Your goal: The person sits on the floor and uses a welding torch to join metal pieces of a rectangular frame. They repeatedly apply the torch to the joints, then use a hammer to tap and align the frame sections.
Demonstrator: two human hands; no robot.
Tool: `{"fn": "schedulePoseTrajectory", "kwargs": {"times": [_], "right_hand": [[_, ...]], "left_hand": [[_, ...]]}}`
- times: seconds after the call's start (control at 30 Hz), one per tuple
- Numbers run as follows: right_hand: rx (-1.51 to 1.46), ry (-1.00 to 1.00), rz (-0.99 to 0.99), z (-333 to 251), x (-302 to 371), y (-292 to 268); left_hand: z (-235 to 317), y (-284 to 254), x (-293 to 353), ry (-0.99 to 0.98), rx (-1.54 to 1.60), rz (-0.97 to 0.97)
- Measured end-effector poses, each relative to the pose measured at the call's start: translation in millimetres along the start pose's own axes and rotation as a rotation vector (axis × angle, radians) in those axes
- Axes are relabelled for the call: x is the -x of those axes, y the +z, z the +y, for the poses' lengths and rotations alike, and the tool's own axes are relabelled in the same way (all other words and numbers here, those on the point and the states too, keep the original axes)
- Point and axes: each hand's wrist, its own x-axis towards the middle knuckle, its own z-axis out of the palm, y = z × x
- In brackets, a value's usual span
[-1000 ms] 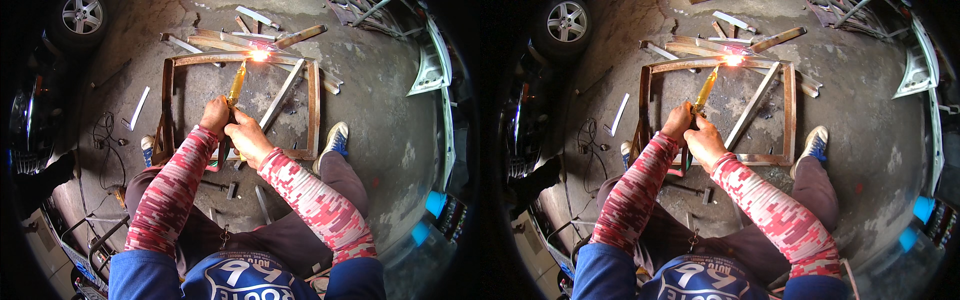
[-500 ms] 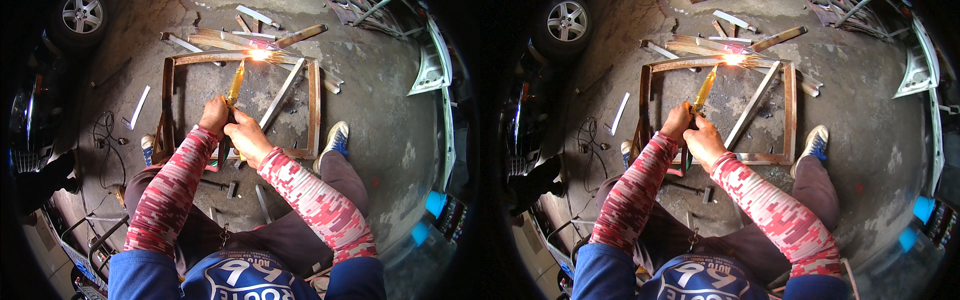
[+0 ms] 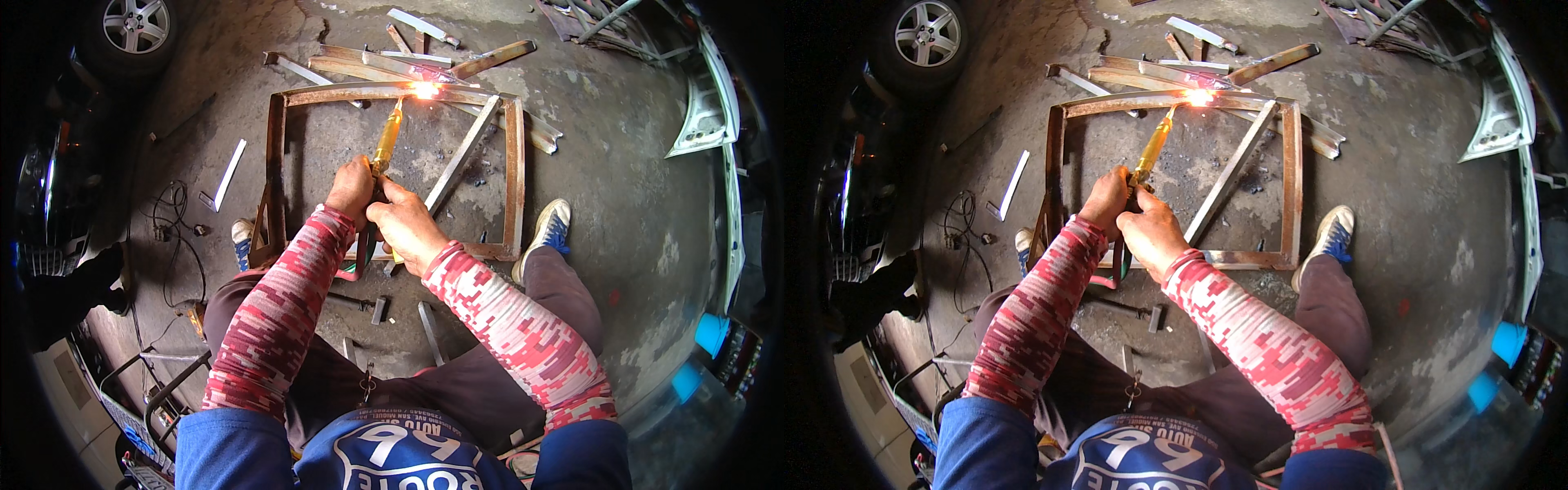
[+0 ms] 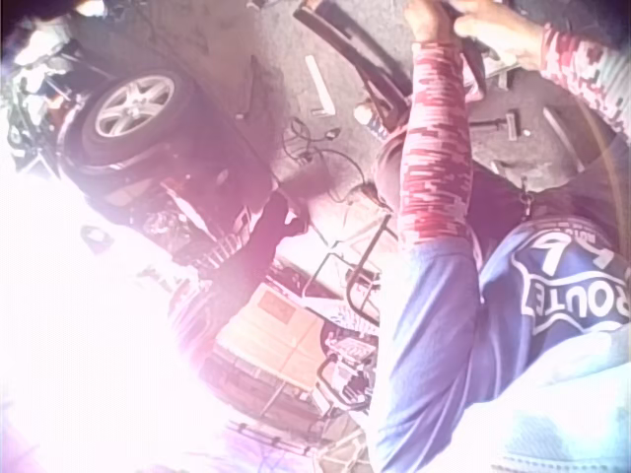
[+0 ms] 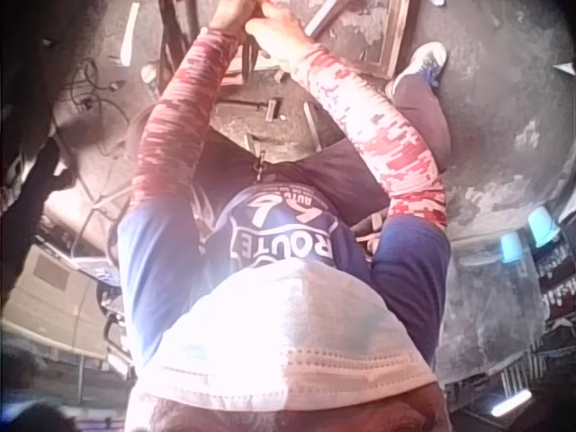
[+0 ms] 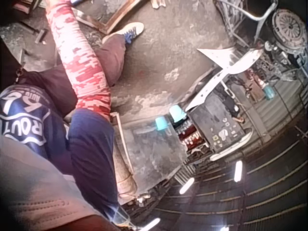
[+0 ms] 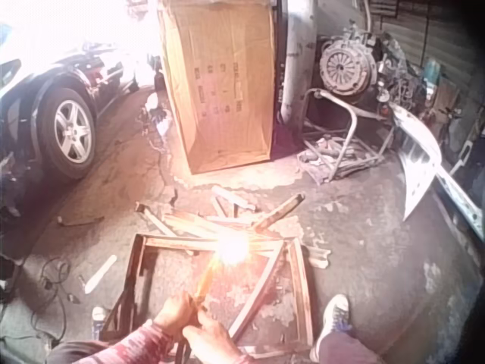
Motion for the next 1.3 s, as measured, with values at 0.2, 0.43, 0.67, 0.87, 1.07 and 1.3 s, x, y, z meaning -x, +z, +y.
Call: {"fn": "schedulePoseTrajectory", "kwargs": {"times": [0.2,0.43,0.67,0.87,1.07,1.3], "right_hand": [[0.021,-0.014,-0.001,-1.1,0.3,-0.3],[0.015,-0.028,0.02,1.2,-0.8,-1.2],[0.036,-0.009,0.032,2.0,-3.4,-1.6],[0.033,-0.012,0.022,2.1,-3.4,-1.9],[0.0,-0.014,0.018,3.0,-3.4,-0.9],[-0.03,-0.012,-0.01,0.6,-1.0,-1.0]], "left_hand": [[-2.4,-3.5,1.6,0.2,-0.277,-0.01],[0.8,0.9,-1.5,0.06,-0.125,-0.012],[4.5,3.1,7.6,0.073,-0.098,0.003],[5.4,3.4,5.2,0.0,0.028,-0.035],[7.5,1.2,12.7,0.077,-0.1,-0.015],[4.7,2.9,3.4,-0.027,0.072,-0.038]]}}
